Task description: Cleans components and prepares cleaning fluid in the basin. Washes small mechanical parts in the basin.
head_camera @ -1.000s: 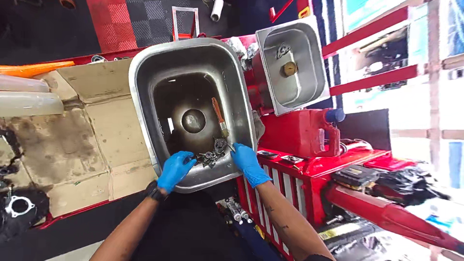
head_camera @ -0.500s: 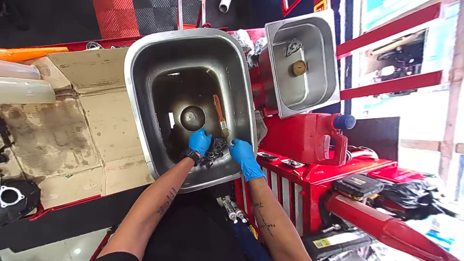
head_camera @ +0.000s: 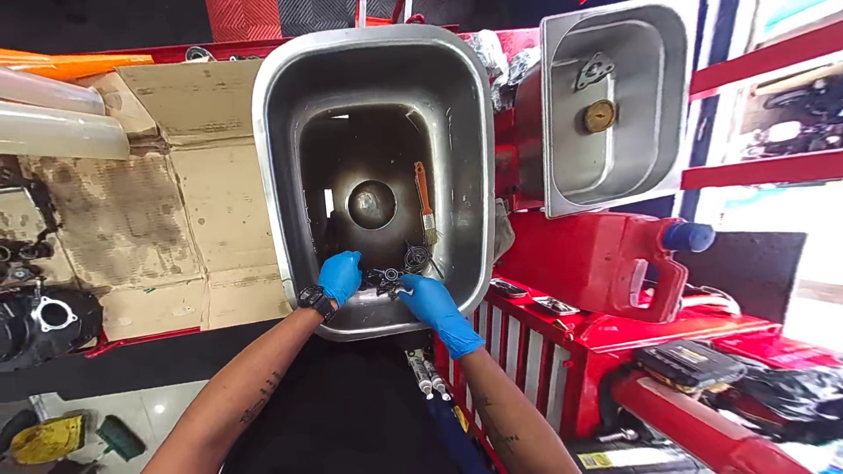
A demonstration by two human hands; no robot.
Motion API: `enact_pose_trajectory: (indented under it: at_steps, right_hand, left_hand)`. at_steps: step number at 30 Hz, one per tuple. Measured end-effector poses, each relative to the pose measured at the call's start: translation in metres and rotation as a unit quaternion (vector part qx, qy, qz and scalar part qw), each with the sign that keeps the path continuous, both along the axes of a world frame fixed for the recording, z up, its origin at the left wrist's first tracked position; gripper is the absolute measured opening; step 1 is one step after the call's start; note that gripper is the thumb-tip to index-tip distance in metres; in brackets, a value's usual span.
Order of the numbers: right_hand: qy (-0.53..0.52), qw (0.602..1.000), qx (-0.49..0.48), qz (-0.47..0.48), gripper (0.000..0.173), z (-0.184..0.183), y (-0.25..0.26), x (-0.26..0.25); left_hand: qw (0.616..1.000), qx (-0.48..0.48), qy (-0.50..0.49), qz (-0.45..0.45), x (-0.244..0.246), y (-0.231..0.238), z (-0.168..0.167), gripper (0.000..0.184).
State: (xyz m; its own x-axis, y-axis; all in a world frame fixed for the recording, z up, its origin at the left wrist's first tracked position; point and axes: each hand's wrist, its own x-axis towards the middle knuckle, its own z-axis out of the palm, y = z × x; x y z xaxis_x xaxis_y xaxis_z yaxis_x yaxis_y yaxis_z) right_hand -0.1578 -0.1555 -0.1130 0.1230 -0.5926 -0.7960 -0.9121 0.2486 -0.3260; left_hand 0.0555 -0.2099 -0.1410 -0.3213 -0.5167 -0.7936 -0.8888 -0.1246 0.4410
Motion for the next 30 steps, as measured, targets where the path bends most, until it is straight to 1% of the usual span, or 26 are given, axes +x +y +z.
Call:
enact_pose_trajectory:
  at_steps: [2, 4, 7, 9, 11, 13, 15, 16, 18, 19, 20, 21, 23, 24, 25, 26, 28, 29, 30]
  right_hand:
    - [0.069, 0.997, -0.005, 0.023, 0.034, -0.006, -0.008, 0.019]
    - [0.113, 0.993, -0.004, 0.035, 0.034, -0.015, -0.015, 0.031]
    - [0.128, 0.990, 0.006, 0.063, 0.031, -0.028, -0.021, 0.039]
    - [0.130, 0.988, 0.007, 0.083, 0.031, -0.030, -0.023, 0.042]
    - [0.131, 0.987, 0.003, 0.093, 0.031, -0.024, -0.025, 0.043]
    - [0.113, 0.991, -0.016, 0.073, 0.036, -0.001, -0.029, 0.042]
    - [0.090, 0.995, -0.044, 0.031, 0.043, 0.024, -0.037, 0.039]
    - [0.099, 0.993, -0.060, 0.024, 0.044, 0.029, -0.041, 0.040]
    - [0.135, 0.988, -0.064, 0.045, 0.041, 0.028, -0.045, 0.043]
    - [0.135, 0.988, -0.065, 0.047, 0.041, 0.026, -0.052, 0.044]
    - [0.120, 0.989, -0.072, 0.049, 0.041, 0.026, -0.060, 0.046]
    - [0.094, 0.992, -0.074, 0.050, 0.043, 0.027, -0.062, 0.048]
    - [0.041, 0.994, -0.096, 0.041, 0.043, 0.028, -0.065, 0.053]
    - [0.018, 0.993, -0.109, 0.032, 0.042, 0.029, -0.067, 0.055]
    - [-0.004, 0.994, -0.111, 0.017, 0.043, 0.030, -0.069, 0.055]
    - [-0.024, 0.994, -0.110, 0.000, 0.044, 0.030, -0.070, 0.053]
    - [-0.044, 0.993, -0.111, -0.007, 0.040, 0.027, -0.067, 0.045]
    - [-0.048, 0.992, -0.112, 0.021, 0.037, 0.021, -0.063, 0.042]
    - [-0.053, 0.990, -0.113, 0.071, 0.034, 0.010, -0.056, 0.041]
  left_hand:
    - [1.000, 0.006, -0.003, -0.002, -0.001, 0.003, 0.001, 0.036]
    - [1.000, 0.013, 0.010, 0.016, 0.000, 0.003, -0.001, 0.035]
    - [0.997, 0.038, 0.036, 0.065, 0.003, -0.001, -0.003, 0.035]
    - [0.994, 0.049, 0.045, 0.089, 0.006, -0.003, -0.003, 0.036]
    - [0.992, 0.051, 0.048, 0.102, 0.009, -0.005, -0.001, 0.035]
    - [0.990, 0.051, 0.060, 0.118, 0.013, -0.007, 0.001, 0.035]
    - [0.985, 0.050, 0.073, 0.147, 0.019, -0.010, 0.003, 0.036]
    - [0.983, 0.045, 0.077, 0.162, 0.021, -0.011, 0.004, 0.036]
    - [0.979, 0.046, 0.083, 0.182, 0.021, -0.013, 0.006, 0.037]
    - [0.975, 0.050, 0.098, 0.193, 0.020, -0.020, 0.007, 0.037]
    - [0.966, 0.062, 0.126, 0.218, 0.019, -0.025, 0.007, 0.038]
    - [0.948, 0.089, 0.167, 0.254, 0.018, -0.023, 0.008, 0.038]
    - [0.893, 0.137, 0.271, 0.334, 0.013, -0.025, 0.011, 0.033]
    - [0.869, 0.141, 0.307, 0.360, 0.010, -0.027, 0.011, 0.028]
    - [0.860, 0.130, 0.324, 0.372, 0.009, -0.028, 0.009, 0.024]
    - [0.864, 0.109, 0.321, 0.371, 0.010, -0.029, 0.008, 0.021]
    - [0.896, 0.064, 0.271, 0.346, 0.015, -0.031, 0.007, 0.021]
    - [0.912, 0.048, 0.241, 0.328, 0.019, -0.033, 0.009, 0.022]
    - [0.922, 0.038, 0.219, 0.317, 0.022, -0.033, 0.010, 0.022]
